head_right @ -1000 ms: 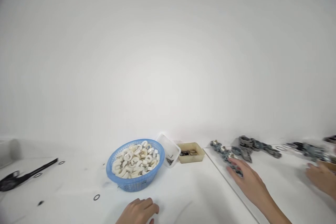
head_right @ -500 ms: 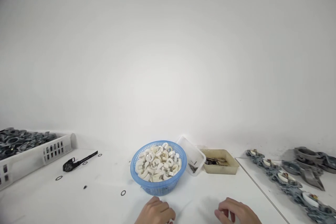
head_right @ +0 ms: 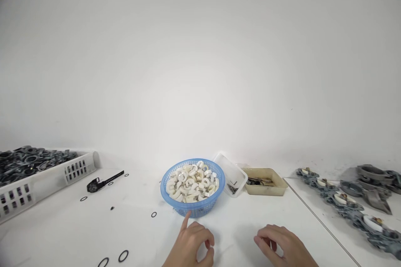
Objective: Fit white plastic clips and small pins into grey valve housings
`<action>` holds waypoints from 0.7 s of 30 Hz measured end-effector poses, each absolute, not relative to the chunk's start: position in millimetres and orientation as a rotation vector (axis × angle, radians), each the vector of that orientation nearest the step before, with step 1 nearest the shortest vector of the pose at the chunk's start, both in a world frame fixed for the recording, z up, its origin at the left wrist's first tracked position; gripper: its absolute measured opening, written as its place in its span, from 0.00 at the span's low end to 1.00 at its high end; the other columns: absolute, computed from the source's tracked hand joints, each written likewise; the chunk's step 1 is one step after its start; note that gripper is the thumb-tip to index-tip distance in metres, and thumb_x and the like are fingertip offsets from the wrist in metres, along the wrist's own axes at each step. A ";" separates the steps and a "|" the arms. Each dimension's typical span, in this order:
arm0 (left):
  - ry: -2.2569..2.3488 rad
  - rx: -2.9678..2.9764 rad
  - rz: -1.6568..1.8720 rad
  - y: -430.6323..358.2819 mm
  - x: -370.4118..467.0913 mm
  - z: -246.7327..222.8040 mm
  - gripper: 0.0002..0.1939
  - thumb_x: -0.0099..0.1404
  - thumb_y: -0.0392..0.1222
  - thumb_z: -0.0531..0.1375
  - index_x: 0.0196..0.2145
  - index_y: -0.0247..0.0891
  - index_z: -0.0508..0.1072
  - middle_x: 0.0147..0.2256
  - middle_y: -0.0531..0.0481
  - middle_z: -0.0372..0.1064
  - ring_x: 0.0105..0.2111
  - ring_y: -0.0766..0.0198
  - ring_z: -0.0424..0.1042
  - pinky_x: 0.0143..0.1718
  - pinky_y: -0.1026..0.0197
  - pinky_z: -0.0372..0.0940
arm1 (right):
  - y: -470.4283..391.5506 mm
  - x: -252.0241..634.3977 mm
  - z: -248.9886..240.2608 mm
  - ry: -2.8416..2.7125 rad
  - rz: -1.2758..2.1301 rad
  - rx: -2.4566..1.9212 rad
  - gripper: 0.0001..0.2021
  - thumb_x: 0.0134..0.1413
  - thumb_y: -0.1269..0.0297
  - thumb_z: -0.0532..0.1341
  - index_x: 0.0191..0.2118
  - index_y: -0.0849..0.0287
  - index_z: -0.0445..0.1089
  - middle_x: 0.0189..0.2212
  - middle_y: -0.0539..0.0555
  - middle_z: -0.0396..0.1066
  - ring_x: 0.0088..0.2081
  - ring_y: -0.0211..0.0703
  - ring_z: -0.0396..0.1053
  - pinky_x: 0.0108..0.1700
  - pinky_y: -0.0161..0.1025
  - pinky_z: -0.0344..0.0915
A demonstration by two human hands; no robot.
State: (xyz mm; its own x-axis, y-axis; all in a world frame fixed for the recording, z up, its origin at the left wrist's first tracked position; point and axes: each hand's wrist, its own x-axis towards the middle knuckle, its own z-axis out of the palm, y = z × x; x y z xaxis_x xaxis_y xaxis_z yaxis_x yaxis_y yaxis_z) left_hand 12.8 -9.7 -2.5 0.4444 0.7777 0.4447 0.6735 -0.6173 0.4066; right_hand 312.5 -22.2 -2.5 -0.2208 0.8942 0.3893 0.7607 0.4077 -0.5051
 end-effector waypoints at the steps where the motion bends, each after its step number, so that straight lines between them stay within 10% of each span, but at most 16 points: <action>1: 1.273 2.510 0.934 -9.9 12.1 -2.2 0.07 0.53 0.33 0.63 0.30 0.43 0.72 0.28 0.57 0.74 0.35 0.60 0.76 0.67 0.29 0.41 | -21.6 312.3 -2.9 -2.032 0.263 -1.408 0.21 0.66 0.45 0.53 0.29 0.50 0.75 0.26 0.50 0.74 0.30 0.47 0.72 0.36 0.39 0.68; 21: 1.400 2.424 1.122 -12.8 13.2 -2.5 0.09 0.55 0.33 0.60 0.34 0.45 0.71 0.27 0.57 0.71 0.34 0.58 0.75 0.65 0.26 0.46 | -22.0 314.4 -0.2 -2.088 0.271 -1.527 0.22 0.67 0.48 0.50 0.27 0.54 0.70 0.24 0.50 0.71 0.28 0.43 0.67 0.33 0.36 0.63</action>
State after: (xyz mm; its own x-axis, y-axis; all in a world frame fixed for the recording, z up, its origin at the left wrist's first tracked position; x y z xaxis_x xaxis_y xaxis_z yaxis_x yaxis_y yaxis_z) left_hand 13.2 -12.8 -2.5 0.2948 0.7899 0.5378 0.6967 -0.5628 0.4449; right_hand 314.4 -22.0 -0.2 -0.2169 0.9292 0.2993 0.8218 0.3393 -0.4577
